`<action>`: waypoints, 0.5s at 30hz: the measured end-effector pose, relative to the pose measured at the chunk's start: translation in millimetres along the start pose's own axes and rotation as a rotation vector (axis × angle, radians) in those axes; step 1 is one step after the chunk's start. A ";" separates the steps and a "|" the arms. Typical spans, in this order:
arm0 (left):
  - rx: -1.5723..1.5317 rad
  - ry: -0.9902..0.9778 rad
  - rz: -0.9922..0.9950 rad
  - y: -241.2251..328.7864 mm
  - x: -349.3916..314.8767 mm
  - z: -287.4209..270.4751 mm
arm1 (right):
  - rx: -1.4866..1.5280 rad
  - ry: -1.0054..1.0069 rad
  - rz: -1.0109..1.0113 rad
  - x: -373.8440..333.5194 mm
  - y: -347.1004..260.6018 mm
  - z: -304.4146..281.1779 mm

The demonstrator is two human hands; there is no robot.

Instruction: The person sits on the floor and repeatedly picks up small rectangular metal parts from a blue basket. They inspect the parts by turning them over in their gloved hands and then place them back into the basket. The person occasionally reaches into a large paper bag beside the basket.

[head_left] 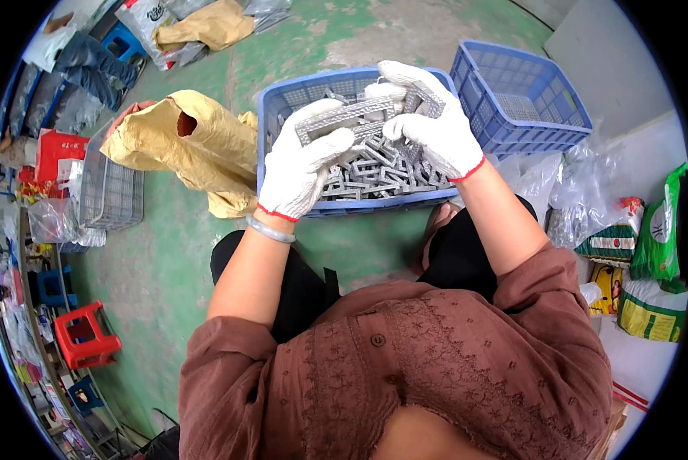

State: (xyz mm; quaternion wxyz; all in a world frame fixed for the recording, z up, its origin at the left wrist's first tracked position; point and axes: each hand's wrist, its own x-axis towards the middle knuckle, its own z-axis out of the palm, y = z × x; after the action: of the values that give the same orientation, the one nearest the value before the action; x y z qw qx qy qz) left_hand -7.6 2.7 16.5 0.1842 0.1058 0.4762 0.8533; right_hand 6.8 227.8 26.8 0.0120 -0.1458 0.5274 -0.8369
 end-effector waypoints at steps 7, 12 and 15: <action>0.151 -0.044 0.154 3.9 -6.3 -1.0 | 0.002 -0.105 -0.107 1.1 3.5 -2.9; 0.278 0.011 0.204 2.5 -4.4 0.2 | 0.013 -0.095 -0.065 1.0 1.7 -1.1; -0.126 0.014 0.162 1.1 2.4 -13.0 | -0.078 -0.034 -0.002 0.7 -3.5 11.5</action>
State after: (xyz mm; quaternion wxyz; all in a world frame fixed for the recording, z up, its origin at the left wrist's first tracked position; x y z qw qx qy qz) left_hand -14.6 -6.9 10.7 0.1178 0.1261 0.4127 0.8944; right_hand 9.5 219.1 34.6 0.0143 -0.1611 0.5591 -0.8132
